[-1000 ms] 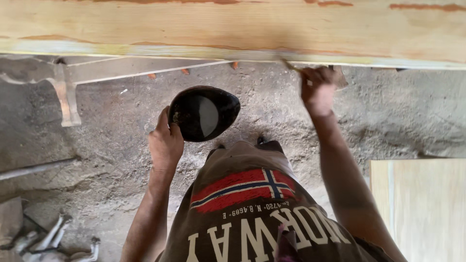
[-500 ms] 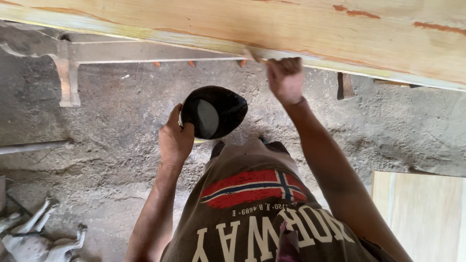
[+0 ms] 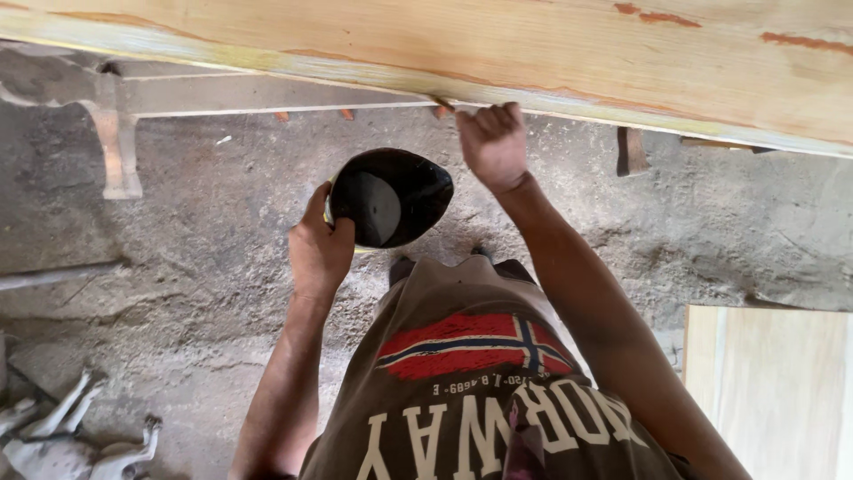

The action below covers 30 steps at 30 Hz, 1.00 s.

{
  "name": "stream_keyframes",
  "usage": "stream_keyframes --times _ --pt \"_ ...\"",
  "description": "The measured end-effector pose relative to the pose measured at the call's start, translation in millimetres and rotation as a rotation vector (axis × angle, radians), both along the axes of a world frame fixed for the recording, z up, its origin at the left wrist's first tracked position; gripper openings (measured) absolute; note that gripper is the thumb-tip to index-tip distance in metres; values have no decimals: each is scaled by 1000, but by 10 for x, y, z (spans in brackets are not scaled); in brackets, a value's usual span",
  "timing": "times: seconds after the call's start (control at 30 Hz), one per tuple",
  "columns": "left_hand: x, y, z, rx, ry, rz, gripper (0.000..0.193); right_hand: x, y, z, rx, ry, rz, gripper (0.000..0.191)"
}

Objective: The person presses wood filler into a board surface, then opens bottles and a can and pours liquid into a container to prepare a finish. They then use a brush to apply a light-colored stain or varnish along the edges and surface of wooden furniture boards, dipping the brush repeatedly from a can held in the other hand.

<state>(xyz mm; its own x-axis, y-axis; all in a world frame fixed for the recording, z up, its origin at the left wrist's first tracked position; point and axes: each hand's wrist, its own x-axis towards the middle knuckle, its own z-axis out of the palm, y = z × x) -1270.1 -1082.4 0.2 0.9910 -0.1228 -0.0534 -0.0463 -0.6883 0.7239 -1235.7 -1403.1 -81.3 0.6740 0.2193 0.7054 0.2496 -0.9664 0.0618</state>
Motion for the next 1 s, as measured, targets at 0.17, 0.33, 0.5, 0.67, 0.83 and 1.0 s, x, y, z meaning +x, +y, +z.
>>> stream_keyframes --times 0.17,0.33,0.5,0.67,0.83,1.0 --pt "56 60 -63 -45 -122 -81 56 -712 -984 -146 40 -91 -183 13" --pt "159 105 -84 -20 -99 -110 59 -1456 -1991 2 -34 136 -512 24" --pt "239 64 18 23 -177 -165 57 -1708 -1900 121 3 153 -514 28" --pt "309 -3 109 -10 -205 -184 54 -1392 -1609 165 -62 97 -373 17" --pt "291 22 158 41 -313 -120 52 -1370 -1508 653 -32 102 -438 18" --pt "206 44 211 47 -334 -86 53 -1332 -867 1357 215 299 -36 14"
